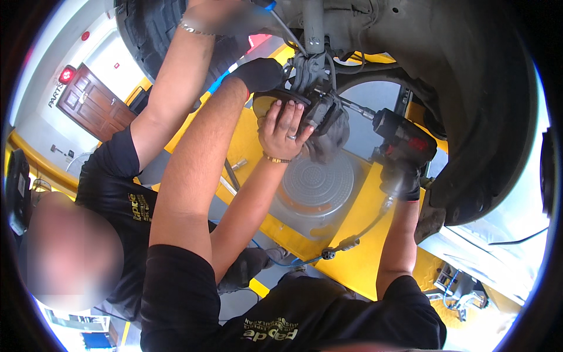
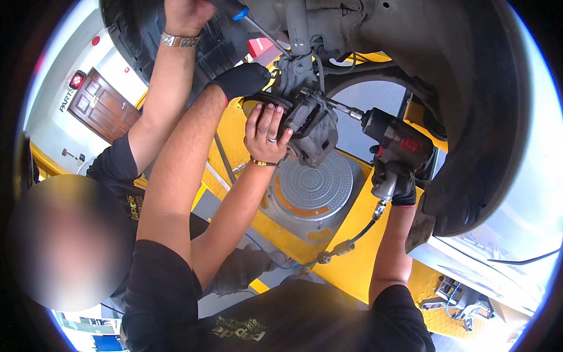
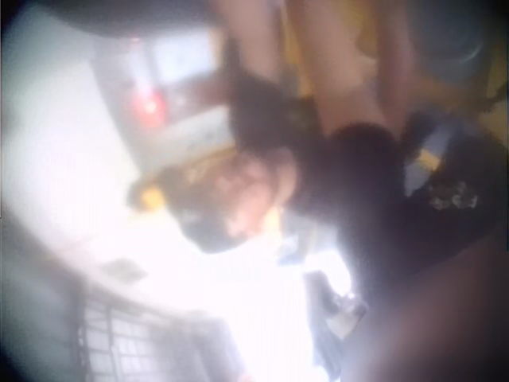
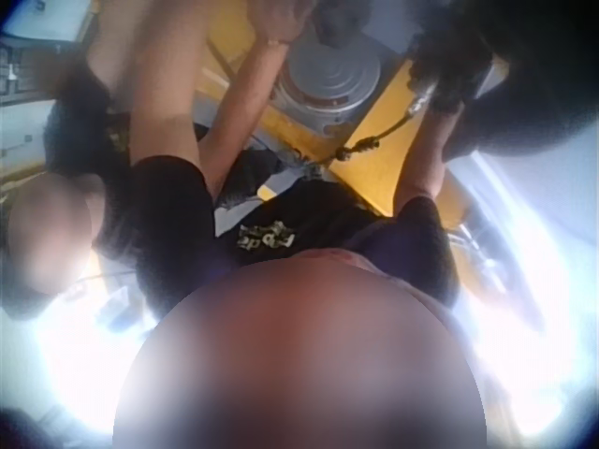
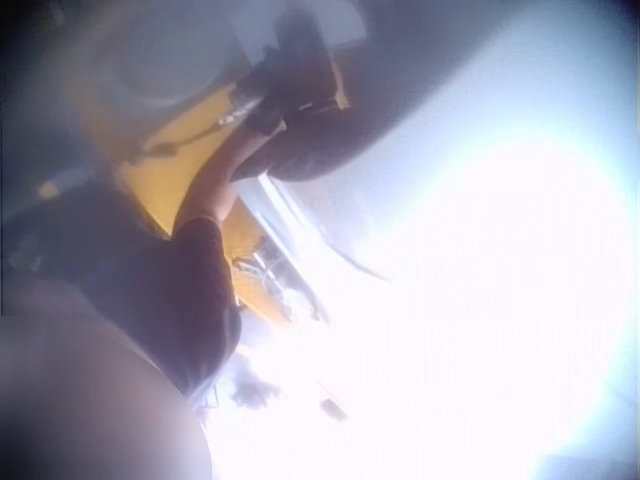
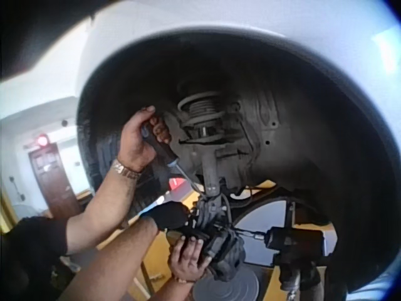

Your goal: The person removes the brake caliper and rotor from a lifted car, then retrieves a tire and wheel assembly and mounts it onto the hub. They hand-thread the lug nuts and tighten them with a torque wrench.

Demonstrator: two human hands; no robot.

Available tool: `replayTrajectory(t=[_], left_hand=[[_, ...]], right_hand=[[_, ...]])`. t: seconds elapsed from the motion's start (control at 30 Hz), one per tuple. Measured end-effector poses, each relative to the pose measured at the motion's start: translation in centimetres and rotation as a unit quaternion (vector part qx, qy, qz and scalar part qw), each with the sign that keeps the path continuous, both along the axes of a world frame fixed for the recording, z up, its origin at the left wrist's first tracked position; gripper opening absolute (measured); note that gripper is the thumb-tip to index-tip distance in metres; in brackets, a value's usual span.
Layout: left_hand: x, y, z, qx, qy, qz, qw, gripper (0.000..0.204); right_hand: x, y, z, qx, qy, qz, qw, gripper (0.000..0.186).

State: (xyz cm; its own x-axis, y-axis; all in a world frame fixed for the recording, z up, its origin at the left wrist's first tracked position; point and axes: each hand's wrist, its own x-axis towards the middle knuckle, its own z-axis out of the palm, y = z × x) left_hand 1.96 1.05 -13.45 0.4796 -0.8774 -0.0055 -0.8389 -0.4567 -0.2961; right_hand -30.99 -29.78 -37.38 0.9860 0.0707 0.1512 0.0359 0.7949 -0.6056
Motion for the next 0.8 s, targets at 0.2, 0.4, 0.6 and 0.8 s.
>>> replayTrajectory(t=[0.2, 0.4, 0.6, 0.8], left_hand=[[-0.3, 0.3, 0.7, 0.038, 0.011, -0.012, 0.999, 0.031], [-1.0, -0.8, 2.3, 0.093, 0.021, -0.005, 0.995, 0.031], [-0.8, -1.3, 2.2, 0.116, 0.015, -0.01, 0.993, 0.03], [0.6, -0.2, 0.5, 0.118, -0.003, -0.046, 0.992, 0.029]], right_hand=[[0.0, -0.6, -2.3, -0.04, -0.007, 0.009, 0.999, 0.067], [-0.8, 0.2, -1.4, -0.127, 0.019, -0.101, 0.987, 0.064], [-1.5, 1.0, -0.3, -0.016, 0.01, -0.03, 0.999, 0.067], [-1.7, 1.8, -1.4, -0.094, 0.001, -0.084, 0.992, 0.07]])
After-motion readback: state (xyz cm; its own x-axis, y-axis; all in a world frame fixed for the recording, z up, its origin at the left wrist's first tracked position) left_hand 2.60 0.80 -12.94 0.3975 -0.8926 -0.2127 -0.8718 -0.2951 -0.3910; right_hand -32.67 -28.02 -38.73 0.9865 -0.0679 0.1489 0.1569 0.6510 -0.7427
